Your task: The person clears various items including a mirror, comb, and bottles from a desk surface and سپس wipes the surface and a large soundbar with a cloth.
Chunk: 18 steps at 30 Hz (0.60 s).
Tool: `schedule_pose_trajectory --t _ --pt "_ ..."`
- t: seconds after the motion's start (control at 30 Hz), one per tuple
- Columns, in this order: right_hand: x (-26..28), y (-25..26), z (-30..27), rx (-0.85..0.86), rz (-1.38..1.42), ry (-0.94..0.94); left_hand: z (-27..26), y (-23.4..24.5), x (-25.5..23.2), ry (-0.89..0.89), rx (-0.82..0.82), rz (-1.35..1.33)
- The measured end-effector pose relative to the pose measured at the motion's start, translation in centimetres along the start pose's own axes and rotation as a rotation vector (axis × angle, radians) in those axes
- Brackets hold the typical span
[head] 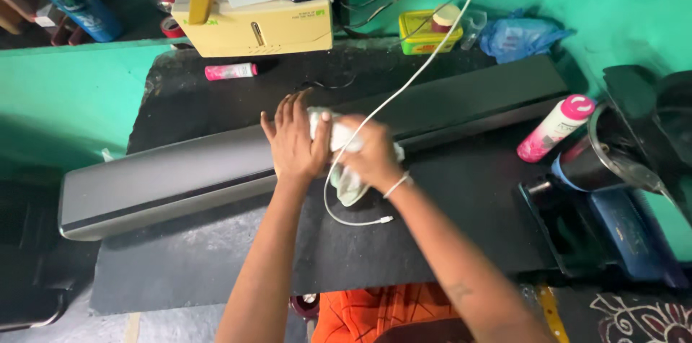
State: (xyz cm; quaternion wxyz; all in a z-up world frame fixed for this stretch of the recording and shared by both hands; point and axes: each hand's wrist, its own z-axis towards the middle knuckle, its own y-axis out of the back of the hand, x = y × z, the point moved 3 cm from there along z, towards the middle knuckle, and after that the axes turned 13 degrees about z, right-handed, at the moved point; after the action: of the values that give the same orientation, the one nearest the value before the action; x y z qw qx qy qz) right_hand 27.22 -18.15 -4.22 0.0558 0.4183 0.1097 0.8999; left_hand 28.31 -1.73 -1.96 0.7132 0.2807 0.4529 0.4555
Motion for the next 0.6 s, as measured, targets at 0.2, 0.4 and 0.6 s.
schedule_pose_trajectory --t 0.2,0.4,0.6 --pt "-2.3 17.1 1.8 -0.371 -0.599 -0.245 0.0 -0.2 -1.2 -0.068 0.025 0.169" --pt "-2.9 15.5 2.8 0.077 -0.599 -0.160 0.6 -0.8 -1.4 -0.031 0.089 0.245" --pt "-14.7 20.7 9.2 0.073 -0.320 -0.215 1.1 -1.1 -1.1 -0.005 0.133 0.279"
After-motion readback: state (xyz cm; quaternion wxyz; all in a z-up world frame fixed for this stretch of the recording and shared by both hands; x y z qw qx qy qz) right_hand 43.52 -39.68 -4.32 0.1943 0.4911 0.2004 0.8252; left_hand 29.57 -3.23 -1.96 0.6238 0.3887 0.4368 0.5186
